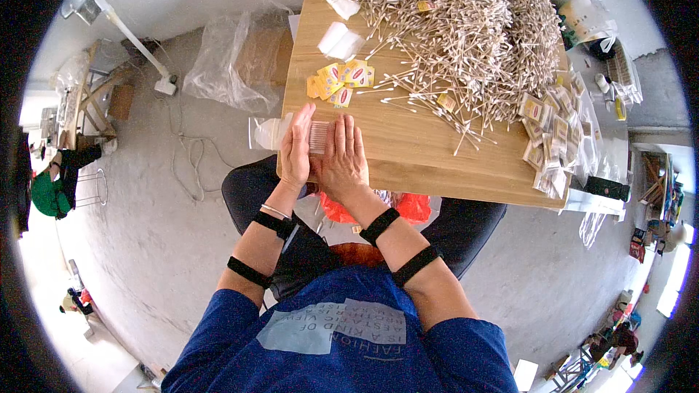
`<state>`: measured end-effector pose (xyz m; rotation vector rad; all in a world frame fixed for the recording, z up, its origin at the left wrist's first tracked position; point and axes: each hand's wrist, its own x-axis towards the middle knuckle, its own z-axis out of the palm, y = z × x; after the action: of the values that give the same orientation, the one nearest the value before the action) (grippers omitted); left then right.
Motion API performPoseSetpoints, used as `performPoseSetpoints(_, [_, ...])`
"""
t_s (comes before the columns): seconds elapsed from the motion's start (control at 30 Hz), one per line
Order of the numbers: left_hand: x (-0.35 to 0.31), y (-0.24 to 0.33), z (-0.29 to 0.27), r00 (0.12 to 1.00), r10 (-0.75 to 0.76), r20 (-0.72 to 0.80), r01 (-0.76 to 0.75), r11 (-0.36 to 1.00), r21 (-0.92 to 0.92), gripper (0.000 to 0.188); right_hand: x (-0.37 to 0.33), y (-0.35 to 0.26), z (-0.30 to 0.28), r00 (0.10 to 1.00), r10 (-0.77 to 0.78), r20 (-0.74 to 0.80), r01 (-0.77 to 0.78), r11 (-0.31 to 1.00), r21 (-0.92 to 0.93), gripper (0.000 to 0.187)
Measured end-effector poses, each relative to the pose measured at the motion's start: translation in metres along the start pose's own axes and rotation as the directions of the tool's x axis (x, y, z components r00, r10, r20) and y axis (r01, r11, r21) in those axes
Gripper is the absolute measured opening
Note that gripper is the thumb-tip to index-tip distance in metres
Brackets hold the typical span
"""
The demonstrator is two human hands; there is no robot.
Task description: Pack cotton swabs into small plastic bags.
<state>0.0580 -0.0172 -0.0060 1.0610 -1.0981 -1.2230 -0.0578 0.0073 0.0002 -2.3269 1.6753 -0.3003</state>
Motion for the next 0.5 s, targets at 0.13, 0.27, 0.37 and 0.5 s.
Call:
performPoseSetpoints(0.13, [0.0,-0.0013,0.0005,1.0,0.008,0.017,-0.007,0.999,-0.033,0.062,0.0,0.0017,-0.0012,1.0,-0.003,0.011,0.003,1.0,0.003,0.077])
performPoseSetpoints(0.27, [-0.0007,-0.0029,0.0007,1.0,-0.006,-0.008,0.006,1.0,-0.019,0.061,-0.0006,0.0014,-0.0007,1.0,-0.008,0.019,0.008,1.0,0.005,0.075])
performPoseSetpoints(0.37, [-0.0011,-0.0062,-0.0042,1.0,0.006,0.007,-0.006,1.0,0.016,0.061,-0.0006,-0.0006,0.0003,0.999,0.017,0.03,-0.017,1.0,0.012,0.076])
performPoseSetpoints(0.5, [-0.0025,-0.005,0.0004,0.998,0.053,-0.028,-0.051,0.995,0.081,0.057,0.0009,-0.0007,0.0018,0.999,0.034,0.031,-0.033,0.999,-0.012,0.077])
